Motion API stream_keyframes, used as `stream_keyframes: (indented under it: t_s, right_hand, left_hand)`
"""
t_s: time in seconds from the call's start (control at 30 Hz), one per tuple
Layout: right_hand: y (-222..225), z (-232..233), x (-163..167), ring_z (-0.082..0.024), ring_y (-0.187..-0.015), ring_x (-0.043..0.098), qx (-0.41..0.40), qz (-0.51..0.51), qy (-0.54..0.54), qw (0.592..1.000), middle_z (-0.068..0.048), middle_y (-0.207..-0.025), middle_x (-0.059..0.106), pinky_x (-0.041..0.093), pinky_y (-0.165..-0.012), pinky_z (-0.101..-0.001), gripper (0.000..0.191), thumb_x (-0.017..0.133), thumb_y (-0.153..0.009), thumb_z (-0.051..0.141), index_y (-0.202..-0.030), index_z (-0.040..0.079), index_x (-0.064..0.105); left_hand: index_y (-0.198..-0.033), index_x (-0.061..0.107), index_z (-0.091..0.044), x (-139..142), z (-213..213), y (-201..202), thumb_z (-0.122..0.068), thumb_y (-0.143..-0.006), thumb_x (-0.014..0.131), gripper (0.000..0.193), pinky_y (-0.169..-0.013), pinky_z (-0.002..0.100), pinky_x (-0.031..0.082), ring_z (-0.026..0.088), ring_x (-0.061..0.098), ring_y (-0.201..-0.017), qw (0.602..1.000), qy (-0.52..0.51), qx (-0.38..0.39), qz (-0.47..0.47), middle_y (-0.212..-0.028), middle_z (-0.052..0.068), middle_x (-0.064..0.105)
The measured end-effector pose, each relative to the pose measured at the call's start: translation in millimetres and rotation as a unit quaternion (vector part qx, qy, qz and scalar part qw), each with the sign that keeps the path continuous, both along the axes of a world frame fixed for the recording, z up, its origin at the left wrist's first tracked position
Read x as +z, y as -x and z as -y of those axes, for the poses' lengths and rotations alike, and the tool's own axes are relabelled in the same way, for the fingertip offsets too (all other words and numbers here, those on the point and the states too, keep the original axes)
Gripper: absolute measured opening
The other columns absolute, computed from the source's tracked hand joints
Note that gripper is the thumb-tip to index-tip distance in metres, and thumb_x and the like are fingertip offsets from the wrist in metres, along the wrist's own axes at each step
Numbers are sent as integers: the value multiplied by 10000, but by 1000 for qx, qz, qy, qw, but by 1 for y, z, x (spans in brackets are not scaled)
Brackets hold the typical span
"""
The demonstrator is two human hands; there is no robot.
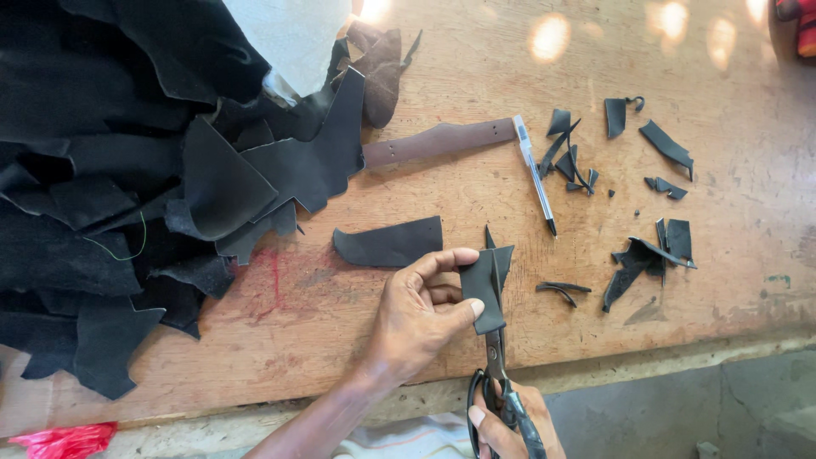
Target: The person cuts black leather pieces using shears on a wooden workbench. They align the leather with a brown template, mark it with a pen, and trim the edges to match the template shape.
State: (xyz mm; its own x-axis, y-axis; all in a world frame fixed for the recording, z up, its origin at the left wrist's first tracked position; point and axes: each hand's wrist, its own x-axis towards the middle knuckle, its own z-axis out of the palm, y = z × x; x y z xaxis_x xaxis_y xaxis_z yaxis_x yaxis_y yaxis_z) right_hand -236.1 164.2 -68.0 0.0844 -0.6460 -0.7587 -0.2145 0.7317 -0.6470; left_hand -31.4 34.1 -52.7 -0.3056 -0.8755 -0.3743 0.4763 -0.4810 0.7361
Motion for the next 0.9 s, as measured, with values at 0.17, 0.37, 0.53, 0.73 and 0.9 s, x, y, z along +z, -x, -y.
stream_keyframes:
  t_s: [0.17,0.37,0.53,0.73,0.9]
  right_hand:
    - [4,-3,-1,-188,-514,588,10,70,-6,998,-71,-570,566,468,-514,-317,284,758,-755,228,-754,10,576]
    - [-4,7,15,-191,-543,595,-29,138,-5,990,-80,-591,576,469,-542,-307,373,737,-764,343,-798,5,582]
    - [-6,18,30,-168,-568,602,12,90,-3,996,-59,-606,568,512,-561,-301,393,702,-797,396,-801,25,572]
    - [-5,15,18,-172,-505,601,17,55,27,998,-68,-569,563,520,-493,-325,287,715,-802,260,-777,10,577]
    - [-1,10,9,-184,-471,616,20,57,26,998,-79,-559,579,516,-474,-328,241,711,-794,210,-775,2,590]
  left_hand:
    - [-1181,628,9,1,9,1,-68,-901,697,298,-661,237,653,87,686,-745,994,-11,-12,109,-899,54,685]
    - [-1079,697,22,-1,5,0,-118,-974,649,182,-573,212,602,56,657,-661,995,20,-59,77,-805,38,703]
    - [-1037,719,29,-10,5,3,-120,-966,671,172,-497,213,557,64,629,-589,995,-9,-58,78,-743,51,704]
    - [-1020,712,62,-19,5,7,-129,-980,657,203,-470,227,548,83,641,-574,998,-42,-34,21,-725,72,703]
    - [-1041,707,62,-22,3,8,-119,-985,644,200,-478,231,553,91,655,-593,998,-48,-37,-1,-749,77,711]
